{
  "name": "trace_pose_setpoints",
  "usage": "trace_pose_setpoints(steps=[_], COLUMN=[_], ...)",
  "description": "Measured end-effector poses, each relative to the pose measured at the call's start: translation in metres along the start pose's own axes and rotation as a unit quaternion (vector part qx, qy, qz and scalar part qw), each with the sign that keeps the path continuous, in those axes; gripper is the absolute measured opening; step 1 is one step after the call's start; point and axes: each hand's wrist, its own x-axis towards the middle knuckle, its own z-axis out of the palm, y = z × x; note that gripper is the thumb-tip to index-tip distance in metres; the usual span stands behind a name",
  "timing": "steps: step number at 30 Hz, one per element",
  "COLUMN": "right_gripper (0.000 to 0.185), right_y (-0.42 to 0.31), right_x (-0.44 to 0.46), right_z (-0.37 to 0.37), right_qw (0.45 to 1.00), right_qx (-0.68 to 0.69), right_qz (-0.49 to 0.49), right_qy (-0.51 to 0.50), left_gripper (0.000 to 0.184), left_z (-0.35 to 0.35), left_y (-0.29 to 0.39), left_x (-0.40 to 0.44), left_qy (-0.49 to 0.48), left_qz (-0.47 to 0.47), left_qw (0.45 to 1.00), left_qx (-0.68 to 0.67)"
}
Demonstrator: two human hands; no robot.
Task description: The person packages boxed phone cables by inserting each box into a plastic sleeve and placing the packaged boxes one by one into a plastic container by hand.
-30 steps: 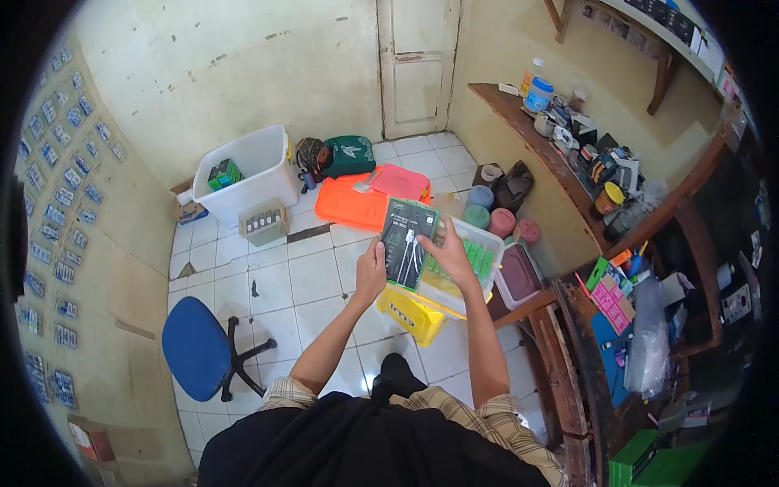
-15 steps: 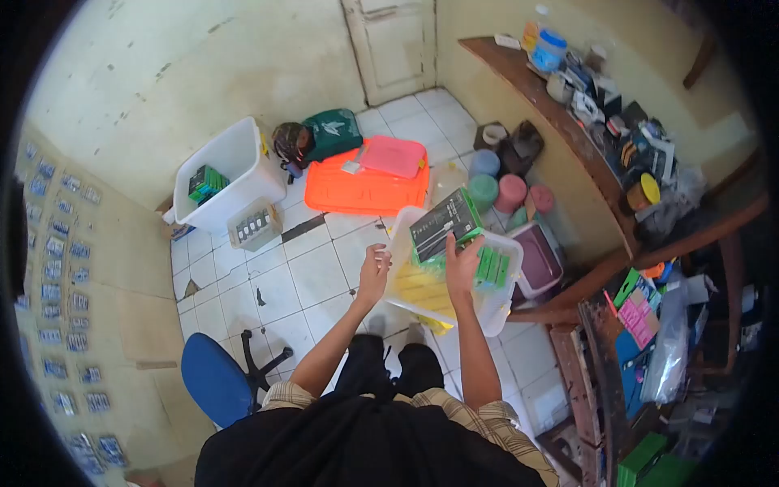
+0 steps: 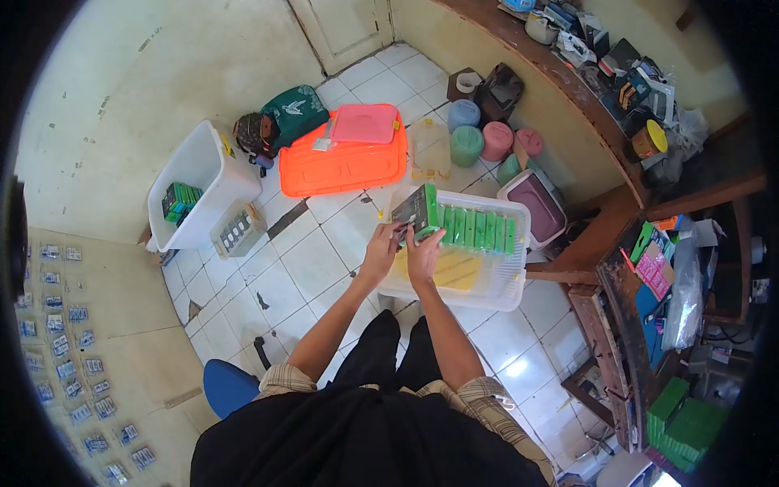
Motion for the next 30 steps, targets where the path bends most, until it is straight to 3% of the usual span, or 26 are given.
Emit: trace_pose_setpoints(steps=[5, 7, 13, 17, 19, 23, 25, 26, 28, 29, 30], right_gripper=[0.049, 0.043, 0.055, 0.055, 0.053, 0.050, 0.045, 0.045, 0.043, 0.043, 0.042], right_y=[0.021, 0.018, 0.034, 0.052, 0.052, 0.052, 0.046, 0.043, 0.035, 0.030, 0.023], right_x=[-0.007, -0.007, -0.012, -0.012, -0.012, -0.009, -0.007, -0.005, -0.001, 0.000, 0.003], right_z=[0.014, 0.019, 0.038, 0.032, 0.024, 0.023, 0.016, 0.013, 0.007, 0.004, 0.000], right_qw=[0.997, 0.996, 0.977, 0.976, 0.933, 0.932, 0.925, 0.924, 0.958, 0.958, 0.979], right_qx=[-0.056, -0.041, -0.132, -0.137, -0.289, -0.286, -0.283, -0.285, -0.153, -0.154, -0.071], right_qz=[-0.060, -0.030, -0.165, -0.156, -0.210, -0.216, -0.214, -0.213, -0.238, -0.237, -0.181], right_qy=[-0.012, -0.068, -0.035, -0.062, -0.048, -0.053, -0.137, -0.137, -0.045, -0.046, -0.056], left_gripper=[0.029, 0.039, 0.063, 0.065, 0.063, 0.060, 0.060, 0.060, 0.062, 0.062, 0.063], left_z=[-0.009, -0.016, -0.012, 0.001, 0.009, 0.026, 0.033, 0.036, 0.035, 0.034, 0.034], left_y=[0.017, 0.021, 0.023, 0.010, 0.006, 0.002, -0.002, -0.004, 0.001, 0.004, 0.004], left_x=[0.038, 0.049, 0.048, 0.045, 0.039, 0.032, 0.028, 0.026, 0.024, 0.023, 0.022], left_qy=[-0.045, -0.128, -0.132, -0.173, -0.155, -0.102, -0.013, -0.013, -0.014, -0.014, -0.015], left_qz=[-0.068, -0.117, -0.117, -0.162, -0.142, -0.173, -0.140, -0.141, -0.145, -0.147, -0.148], left_qw=[0.996, 0.985, 0.984, 0.972, 0.978, 0.979, 0.989, 0.989, 0.989, 0.989, 0.989], left_qx=[-0.039, -0.010, 0.023, -0.006, -0.011, -0.025, -0.045, -0.047, -0.022, -0.023, 0.005])
